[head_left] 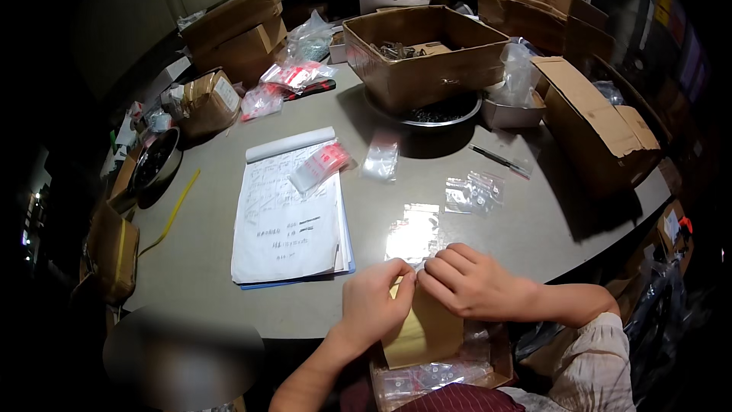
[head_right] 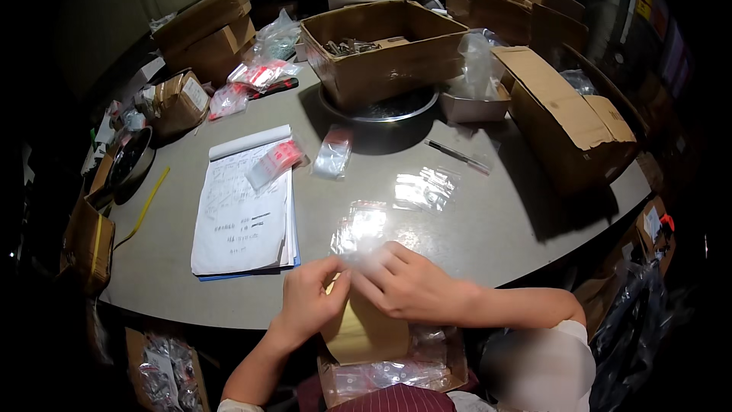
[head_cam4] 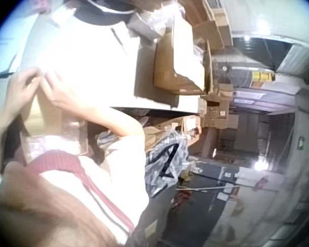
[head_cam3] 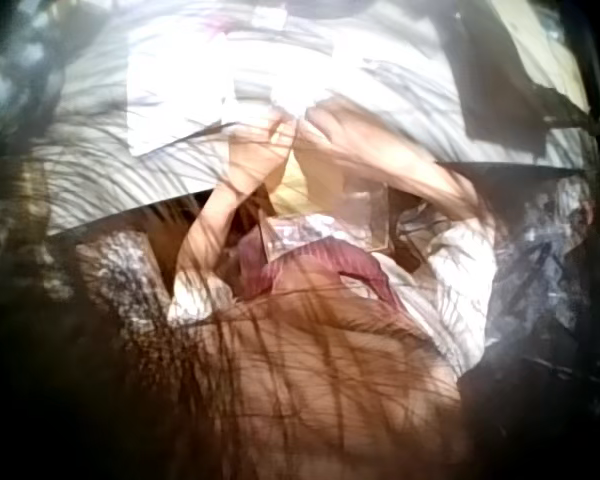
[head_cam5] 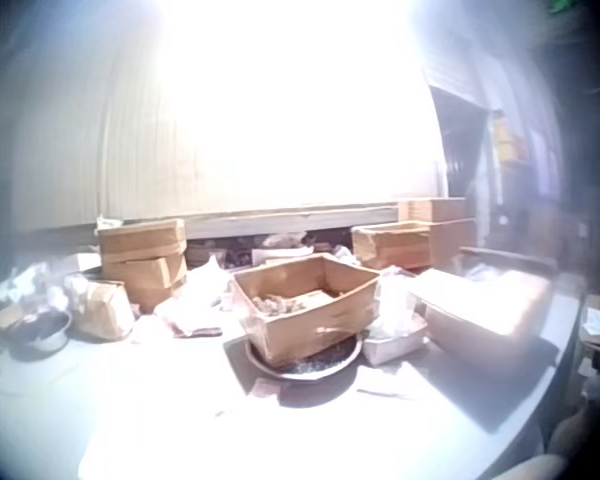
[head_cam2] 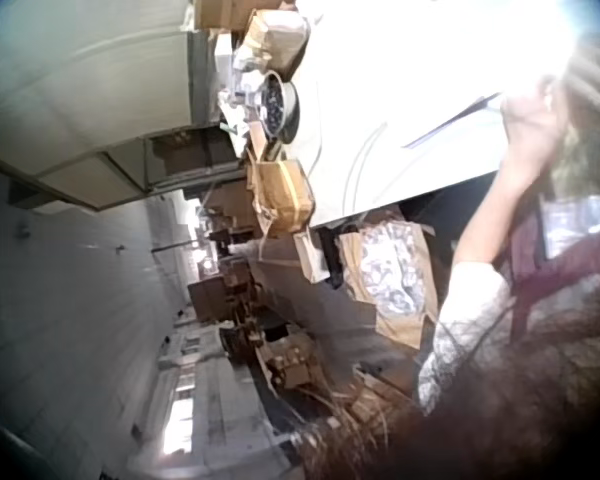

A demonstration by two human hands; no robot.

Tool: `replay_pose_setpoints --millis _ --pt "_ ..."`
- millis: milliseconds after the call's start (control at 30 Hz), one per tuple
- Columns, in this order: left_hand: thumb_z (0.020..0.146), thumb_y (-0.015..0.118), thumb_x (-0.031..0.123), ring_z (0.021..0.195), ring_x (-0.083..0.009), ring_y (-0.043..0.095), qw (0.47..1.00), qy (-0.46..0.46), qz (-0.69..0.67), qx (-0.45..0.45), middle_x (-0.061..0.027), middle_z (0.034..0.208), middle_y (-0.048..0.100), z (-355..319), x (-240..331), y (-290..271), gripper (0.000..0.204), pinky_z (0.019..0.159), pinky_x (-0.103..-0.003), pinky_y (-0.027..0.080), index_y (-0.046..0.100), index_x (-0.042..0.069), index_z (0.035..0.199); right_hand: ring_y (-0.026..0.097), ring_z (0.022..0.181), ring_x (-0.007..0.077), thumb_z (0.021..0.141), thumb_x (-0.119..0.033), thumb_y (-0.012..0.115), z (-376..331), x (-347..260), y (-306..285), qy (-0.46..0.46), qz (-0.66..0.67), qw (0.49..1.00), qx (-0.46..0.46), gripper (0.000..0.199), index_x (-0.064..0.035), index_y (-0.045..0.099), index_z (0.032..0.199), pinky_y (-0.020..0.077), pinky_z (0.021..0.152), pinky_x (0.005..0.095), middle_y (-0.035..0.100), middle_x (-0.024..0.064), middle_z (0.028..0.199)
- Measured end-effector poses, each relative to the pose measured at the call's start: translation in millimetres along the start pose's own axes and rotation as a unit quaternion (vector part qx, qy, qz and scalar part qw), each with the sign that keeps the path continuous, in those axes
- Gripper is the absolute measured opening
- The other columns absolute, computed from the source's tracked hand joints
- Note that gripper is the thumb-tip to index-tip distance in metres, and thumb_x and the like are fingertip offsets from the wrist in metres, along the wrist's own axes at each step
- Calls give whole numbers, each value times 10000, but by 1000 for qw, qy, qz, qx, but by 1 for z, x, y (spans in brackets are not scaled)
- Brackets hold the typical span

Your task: The person repeatedly picks small items from a yellow notepad and places them into clear plastic bags on a cluttered table. They handle the items one at a time, occasionally adjusting the notepad and bags, and continue this process throughout the clip.

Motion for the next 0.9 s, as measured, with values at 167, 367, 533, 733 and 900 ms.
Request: replay_pose_setpoints --millis 167,367,533,733,900 --pt "928 671 256 703 -380 689 999 -33 -10 -28 -164 774 704 10 -7 -1 190 634 -438 525 739 78 922 628 885 220 804 -173 626 12 -10 -12 -58 -66 996 20 352 13 704 1093 504 866 337 641 79 968" --pt "916 670 264 703 -389 690 998 -43 -21 -46 -167 763 702 12 -14 8 189 631 -449 525 749 92 916 637 903 217 810 -171 671 7 -7 -11 -97 -11 995 6 322 -9 702 1086 517 817 341 655 57 994" --pt "918 666 253 735 -387 695 999 -46 -5 -23 -157 792 716 7 -11 6 177 651 -468 530 749 97 922 643 800 210 855 -130 734 11 70 9 182 387 904 -4 173 -32 710 996 518 706 343 673 60 887" --pt "910 701 206 651 -330 648 997 54 40 36 -135 712 641 3 4 0 129 589 -442 496 717 80 885 661 709 260 886 -161 730 12 140 87 320 448 823 -141 198 22 698 953 526 679 358 696 125 780" --pt "909 703 197 636 -342 640 996 61 15 61 -134 704 631 1 5 -4 128 587 -451 491 695 73 880 701 852 416 891 -245 771 -7 152 97 294 223 916 -155 292 20 695 986 542 751 461 729 225 906"
Point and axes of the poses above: each hand's wrist, its own z-axis towards the middle knuckle, its own y-axis out of the palm, x = y × z, the point moved 9 cm from there along z, towards the middle knuckle
